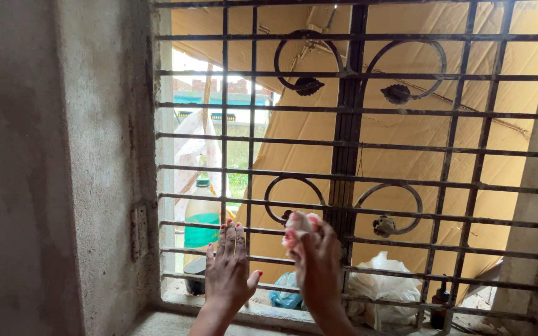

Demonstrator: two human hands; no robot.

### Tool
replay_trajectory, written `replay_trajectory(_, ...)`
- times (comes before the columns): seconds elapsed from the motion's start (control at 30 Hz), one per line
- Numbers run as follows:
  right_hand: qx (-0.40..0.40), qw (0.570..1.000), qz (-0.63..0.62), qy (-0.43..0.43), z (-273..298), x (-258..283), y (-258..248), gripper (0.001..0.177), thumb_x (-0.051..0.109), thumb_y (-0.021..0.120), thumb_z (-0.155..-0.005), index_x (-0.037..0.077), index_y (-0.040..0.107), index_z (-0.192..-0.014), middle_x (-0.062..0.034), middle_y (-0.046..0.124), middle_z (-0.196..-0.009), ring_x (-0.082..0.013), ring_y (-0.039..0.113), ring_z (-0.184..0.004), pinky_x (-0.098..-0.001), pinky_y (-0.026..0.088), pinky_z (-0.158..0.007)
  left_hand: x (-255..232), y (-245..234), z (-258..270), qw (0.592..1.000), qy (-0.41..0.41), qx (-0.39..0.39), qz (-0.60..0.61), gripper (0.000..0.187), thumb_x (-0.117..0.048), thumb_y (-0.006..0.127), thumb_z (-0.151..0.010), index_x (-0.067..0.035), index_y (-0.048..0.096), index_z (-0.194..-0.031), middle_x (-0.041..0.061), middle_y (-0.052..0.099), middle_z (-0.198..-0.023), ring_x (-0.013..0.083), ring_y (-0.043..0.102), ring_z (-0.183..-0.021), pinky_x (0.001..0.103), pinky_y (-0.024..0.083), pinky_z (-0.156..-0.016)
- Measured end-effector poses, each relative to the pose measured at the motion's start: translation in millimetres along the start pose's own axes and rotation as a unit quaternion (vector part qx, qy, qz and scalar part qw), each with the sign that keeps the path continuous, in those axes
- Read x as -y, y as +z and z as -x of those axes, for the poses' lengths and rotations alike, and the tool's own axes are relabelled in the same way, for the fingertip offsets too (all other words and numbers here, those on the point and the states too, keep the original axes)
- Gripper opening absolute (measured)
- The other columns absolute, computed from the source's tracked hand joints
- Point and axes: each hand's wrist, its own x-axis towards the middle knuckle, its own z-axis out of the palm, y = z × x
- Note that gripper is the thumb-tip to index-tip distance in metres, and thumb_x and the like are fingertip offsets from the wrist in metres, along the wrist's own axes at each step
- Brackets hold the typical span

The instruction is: The person wipes a metal window grill using a cloth, cleaning the horizontal bars and decorative scrollwork sections.

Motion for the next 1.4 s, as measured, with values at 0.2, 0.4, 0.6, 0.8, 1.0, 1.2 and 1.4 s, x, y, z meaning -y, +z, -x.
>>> replay_trajectory(0.2,0.019,0.985,0.101,-0.14,-13,38,26,0.052,0.001,0.079,-0.072,0.015,0.065,-0.12,-0.0176,0.06,-0.129,-0.0391,0.057,-0.118,-0.0445,0.059,-0.092,-4,-7,-4,1.0,0.019,-0.01,0.019,0.114,-0.042,0.083,-0.08,0.001,0.012,-0.158,0.021,0.013,-0.168,0.0327,0.009,-0.154,0.046,0.021,-0.126)
replay_trajectory(0.4,0.16,0.98,0.117,-0.033,-23,18,-1,0.066,0.001,0.073,-0.085,0.027,0.057,-0.144,-0.011,0.06,-0.134,-0.0335,0.062,-0.111,-0.0387,0.062,-0.088,11,5,1,0.989,0.062,-0.126,0.038,0.102,-0.028,0.085,-0.075,0.001,0.026,-0.153,0.02,0.033,-0.156,0.0334,0.027,-0.151,0.037,0.034,-0.12)
replay_trajectory(0.6,0.132,0.984,0.105,-0.062,-18,25,-1,0.065,0.007,0.08,-0.08,0.015,0.062,-0.142,-0.0117,0.064,-0.127,-0.0323,0.064,-0.114,-0.0512,0.054,-0.104,3,0,2,0.995,0.039,-0.083,0.025,0.104,-0.029,0.085,-0.075,-0.006,0.025,-0.157,0.017,0.032,-0.161,0.0332,0.025,-0.15,0.036,0.037,-0.116)
replay_trajectory(0.8,0.176,0.978,0.064,-0.093,-28,52,27,0.052,0.007,0.084,-0.068,0.017,0.073,-0.117,-0.0103,0.065,-0.136,-0.0416,0.059,-0.117,-0.0469,0.057,-0.094,11,4,-5,0.994,0.022,-0.107,0.018,0.094,-0.029,0.082,-0.078,-0.014,0.029,-0.154,0.009,0.034,-0.156,0.0273,0.028,-0.151,0.037,0.045,-0.111)
replay_trajectory(1.0,0.193,0.978,0.065,0.034,-17,44,-6,0.064,0.012,0.082,-0.077,0.031,0.066,-0.136,0.0019,0.062,-0.143,-0.0328,0.061,-0.113,-0.0416,0.059,-0.09,0,0,-6,0.998,0.0,-0.058,-0.026,0.095,-0.028,0.079,-0.081,-0.01,0.025,-0.158,0.013,0.029,-0.163,0.0297,0.025,-0.15,0.04,0.047,-0.108)
replay_trajectory(1.2,0.128,0.988,0.06,-0.056,-17,48,15,0.063,0.01,0.087,-0.064,0.024,0.073,-0.124,-0.0001,0.065,-0.138,-0.0346,0.06,-0.118,-0.0427,0.06,-0.088,-5,3,-5,0.999,-0.024,-0.036,-0.022,0.092,-0.027,0.078,-0.084,-0.01,0.024,-0.158,0.012,0.034,-0.156,0.0284,0.024,-0.152,0.038,0.052,-0.102)
replay_trajectory(1.4,0.245,0.966,0.083,-0.013,-28,52,11,0.058,0.009,0.08,-0.075,0.024,0.068,-0.13,0.0049,0.062,-0.142,-0.0328,0.06,-0.11,-0.0432,0.058,-0.088,-4,5,-5,0.996,-0.009,-0.088,-0.02,0.097,-0.034,0.081,-0.08,-0.01,0.027,-0.157,0.013,0.033,-0.16,0.0297,0.025,-0.152,0.039,0.051,-0.102)
